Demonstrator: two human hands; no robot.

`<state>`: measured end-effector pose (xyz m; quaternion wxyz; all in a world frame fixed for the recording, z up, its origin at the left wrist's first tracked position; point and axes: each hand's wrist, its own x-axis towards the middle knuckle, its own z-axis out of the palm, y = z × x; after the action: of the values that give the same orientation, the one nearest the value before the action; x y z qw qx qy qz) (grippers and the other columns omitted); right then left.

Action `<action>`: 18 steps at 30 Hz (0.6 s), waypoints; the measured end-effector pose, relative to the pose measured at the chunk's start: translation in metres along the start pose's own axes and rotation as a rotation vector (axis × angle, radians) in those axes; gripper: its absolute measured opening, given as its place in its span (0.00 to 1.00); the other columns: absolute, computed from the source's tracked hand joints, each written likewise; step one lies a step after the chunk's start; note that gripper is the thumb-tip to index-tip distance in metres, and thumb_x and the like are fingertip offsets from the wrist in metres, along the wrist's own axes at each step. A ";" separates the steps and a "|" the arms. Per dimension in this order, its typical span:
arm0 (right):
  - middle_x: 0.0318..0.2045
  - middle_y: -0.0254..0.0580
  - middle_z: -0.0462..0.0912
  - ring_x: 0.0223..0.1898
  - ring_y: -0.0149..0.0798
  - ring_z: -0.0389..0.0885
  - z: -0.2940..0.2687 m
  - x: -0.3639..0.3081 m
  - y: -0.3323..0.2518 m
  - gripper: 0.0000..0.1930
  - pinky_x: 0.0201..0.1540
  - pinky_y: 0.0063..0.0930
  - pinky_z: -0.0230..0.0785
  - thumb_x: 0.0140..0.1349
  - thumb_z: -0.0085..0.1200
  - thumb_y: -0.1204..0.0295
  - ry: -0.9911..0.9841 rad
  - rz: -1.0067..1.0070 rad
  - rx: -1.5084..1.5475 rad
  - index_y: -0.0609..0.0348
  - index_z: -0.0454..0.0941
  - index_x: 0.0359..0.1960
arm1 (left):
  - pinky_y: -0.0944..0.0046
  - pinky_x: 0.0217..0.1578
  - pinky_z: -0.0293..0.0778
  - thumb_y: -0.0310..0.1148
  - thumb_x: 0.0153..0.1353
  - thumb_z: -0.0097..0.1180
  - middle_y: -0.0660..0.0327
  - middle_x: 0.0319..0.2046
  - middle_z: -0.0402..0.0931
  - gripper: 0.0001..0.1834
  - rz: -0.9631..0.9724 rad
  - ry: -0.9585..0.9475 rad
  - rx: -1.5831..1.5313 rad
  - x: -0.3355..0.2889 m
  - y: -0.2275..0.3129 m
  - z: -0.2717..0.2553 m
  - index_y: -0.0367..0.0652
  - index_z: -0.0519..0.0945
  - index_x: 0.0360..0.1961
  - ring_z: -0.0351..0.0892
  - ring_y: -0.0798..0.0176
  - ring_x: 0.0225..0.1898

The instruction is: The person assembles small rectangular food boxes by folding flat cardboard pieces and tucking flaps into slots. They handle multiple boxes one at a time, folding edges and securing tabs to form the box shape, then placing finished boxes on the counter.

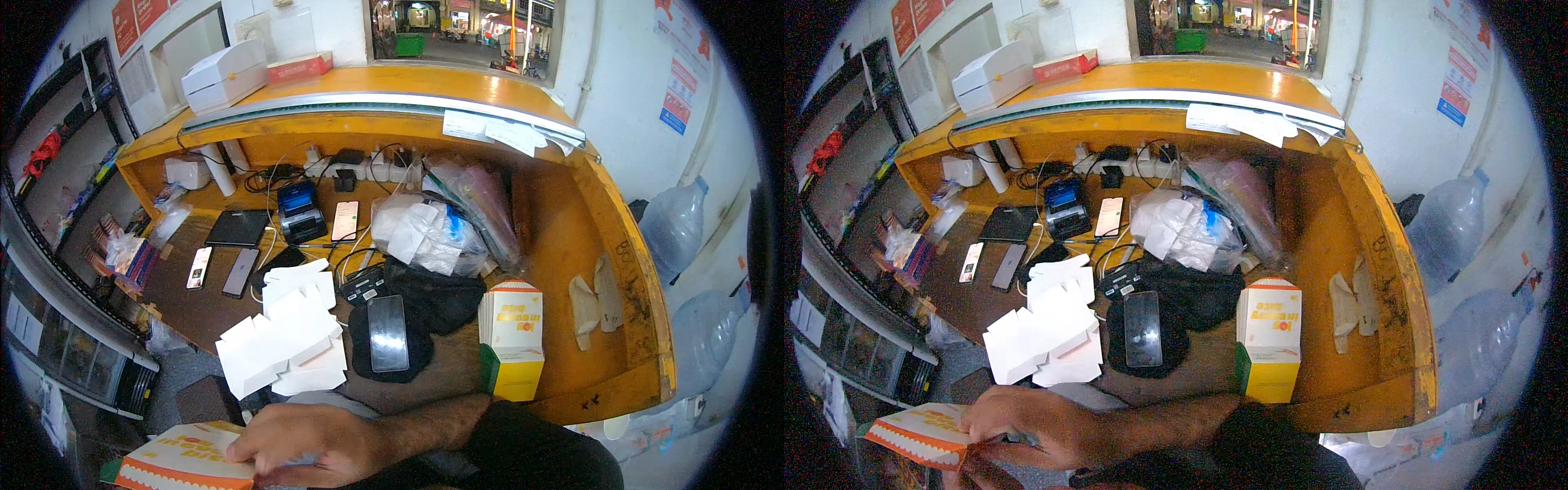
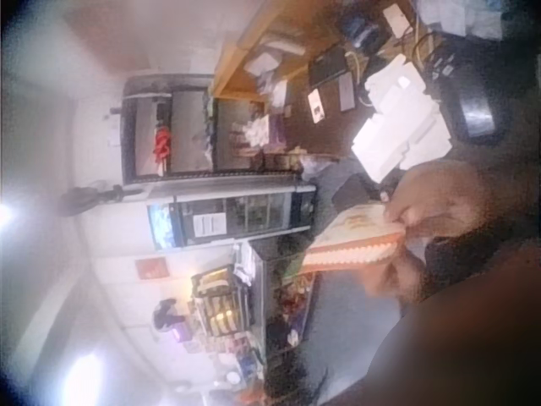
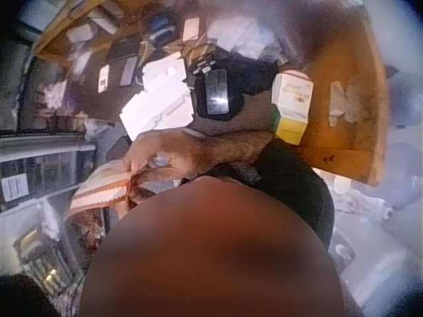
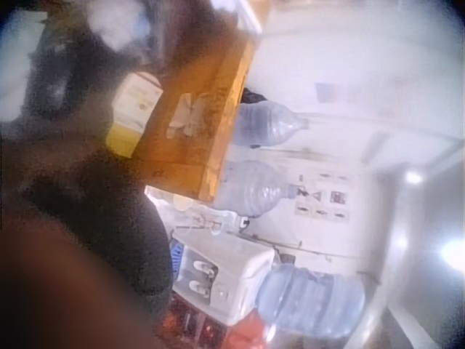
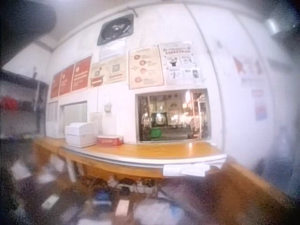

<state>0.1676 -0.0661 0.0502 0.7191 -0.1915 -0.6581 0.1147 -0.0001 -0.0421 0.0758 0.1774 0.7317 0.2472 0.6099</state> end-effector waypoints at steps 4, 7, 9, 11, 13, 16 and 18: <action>0.60 0.53 0.82 0.60 0.55 0.83 -0.006 0.015 -0.022 0.28 0.61 0.48 0.77 0.73 0.61 0.71 -0.027 0.169 -0.111 0.61 0.69 0.72 | 0.61 0.36 0.78 0.33 0.74 0.63 0.49 0.36 0.87 0.12 -0.120 0.083 -0.067 0.001 0.010 0.007 0.31 0.85 0.46 0.83 0.61 0.33; 0.55 0.53 0.85 0.54 0.53 0.87 -0.007 0.016 -0.023 0.24 0.56 0.45 0.80 0.76 0.58 0.69 -0.122 0.297 -0.153 0.61 0.72 0.70 | 0.63 0.39 0.80 0.30 0.75 0.61 0.48 0.40 0.86 0.10 -0.248 -0.030 -0.283 0.009 0.015 0.008 0.31 0.81 0.47 0.84 0.61 0.37; 0.52 0.52 0.87 0.49 0.50 0.90 -0.011 0.018 -0.024 0.20 0.52 0.42 0.83 0.76 0.56 0.69 -0.205 0.463 -0.143 0.62 0.76 0.66 | 0.64 0.45 0.81 0.28 0.76 0.60 0.47 0.42 0.86 0.10 -0.349 -0.155 -0.253 0.018 0.022 0.001 0.30 0.81 0.48 0.85 0.61 0.42; 0.46 0.54 0.88 0.47 0.43 0.90 -0.014 0.021 -0.026 0.20 0.49 0.39 0.80 0.81 0.50 0.64 -0.216 0.766 -0.125 0.60 0.75 0.67 | 0.56 0.55 0.81 0.27 0.75 0.61 0.50 0.48 0.86 0.14 -0.368 -0.249 -0.168 0.029 0.036 0.005 0.30 0.80 0.56 0.86 0.57 0.51; 0.46 0.47 0.88 0.46 0.31 0.87 -0.011 0.028 -0.021 0.18 0.48 0.33 0.80 0.82 0.49 0.64 -0.090 0.849 -0.018 0.64 0.76 0.63 | 0.52 0.61 0.79 0.23 0.66 0.64 0.41 0.61 0.80 0.21 -0.302 -0.226 -0.130 0.021 0.018 0.005 0.27 0.82 0.60 0.85 0.52 0.58; 0.45 0.38 0.87 0.46 0.24 0.82 -0.016 0.020 -0.009 0.17 0.49 0.26 0.77 0.83 0.47 0.65 0.129 0.805 0.099 0.68 0.78 0.59 | 0.53 0.58 0.79 0.26 0.68 0.62 0.43 0.58 0.79 0.24 -0.256 -0.210 -0.147 0.017 -0.001 0.011 0.28 0.77 0.63 0.84 0.51 0.57; 0.45 0.37 0.86 0.46 0.23 0.80 -0.020 0.023 -0.011 0.17 0.52 0.24 0.75 0.84 0.46 0.66 0.068 0.864 0.015 0.68 0.78 0.59 | 0.48 0.62 0.76 0.34 0.70 0.62 0.40 0.60 0.75 0.28 -0.278 -0.082 -0.167 0.008 -0.009 0.000 0.30 0.72 0.66 0.78 0.49 0.64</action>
<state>0.1890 -0.0689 0.0748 0.6276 -0.4480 -0.4925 0.4036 0.0000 -0.0301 0.0776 0.3302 0.6976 0.2869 0.5675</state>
